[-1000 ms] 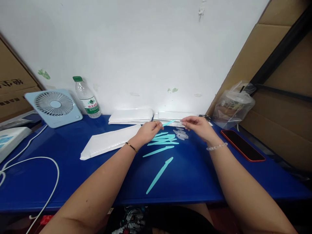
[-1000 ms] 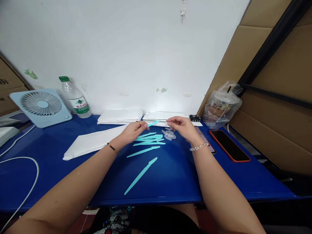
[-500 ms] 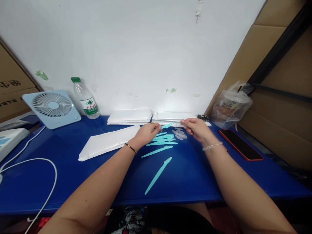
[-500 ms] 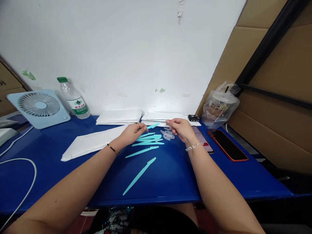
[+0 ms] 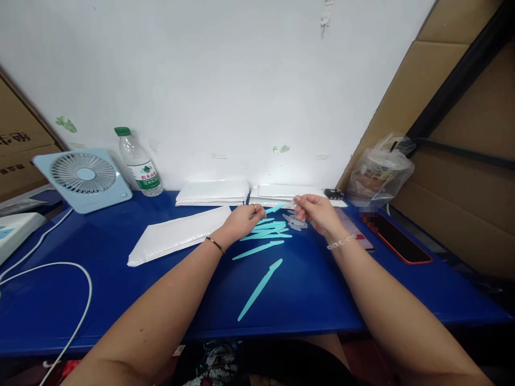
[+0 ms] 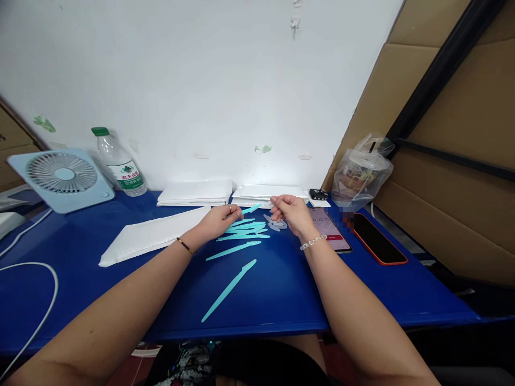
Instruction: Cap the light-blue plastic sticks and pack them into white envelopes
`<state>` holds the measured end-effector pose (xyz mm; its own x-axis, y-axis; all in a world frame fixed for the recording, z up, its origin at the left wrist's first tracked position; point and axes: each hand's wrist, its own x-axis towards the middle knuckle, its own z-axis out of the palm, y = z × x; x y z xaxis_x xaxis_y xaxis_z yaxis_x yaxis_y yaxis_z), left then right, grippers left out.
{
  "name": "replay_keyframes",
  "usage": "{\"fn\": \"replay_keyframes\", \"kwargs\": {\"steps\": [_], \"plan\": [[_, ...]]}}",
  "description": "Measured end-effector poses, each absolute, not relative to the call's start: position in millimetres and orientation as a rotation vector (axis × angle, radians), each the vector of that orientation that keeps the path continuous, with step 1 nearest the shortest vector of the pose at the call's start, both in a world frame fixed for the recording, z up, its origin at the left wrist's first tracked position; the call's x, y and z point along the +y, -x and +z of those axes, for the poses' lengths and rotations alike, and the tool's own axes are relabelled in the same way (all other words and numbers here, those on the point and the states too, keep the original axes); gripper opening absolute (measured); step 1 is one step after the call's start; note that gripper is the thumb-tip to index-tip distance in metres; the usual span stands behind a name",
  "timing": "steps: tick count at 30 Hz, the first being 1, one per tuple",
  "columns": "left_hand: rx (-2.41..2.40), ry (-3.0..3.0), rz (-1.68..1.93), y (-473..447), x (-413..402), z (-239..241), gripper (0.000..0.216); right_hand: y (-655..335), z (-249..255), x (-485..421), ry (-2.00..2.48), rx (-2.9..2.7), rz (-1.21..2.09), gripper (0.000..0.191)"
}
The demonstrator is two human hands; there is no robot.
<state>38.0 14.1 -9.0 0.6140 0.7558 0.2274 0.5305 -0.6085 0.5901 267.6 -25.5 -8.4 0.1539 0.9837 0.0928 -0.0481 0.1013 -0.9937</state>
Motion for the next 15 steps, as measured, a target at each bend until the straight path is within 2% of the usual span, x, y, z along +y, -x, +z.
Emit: {"fn": "replay_keyframes", "kwargs": {"steps": [15], "plan": [[1.007, -2.396, 0.585, -36.9, 14.6, -8.6, 0.038, -264.6, -8.2, -28.8, 1.160, -1.276, 1.037, 0.034]]}}
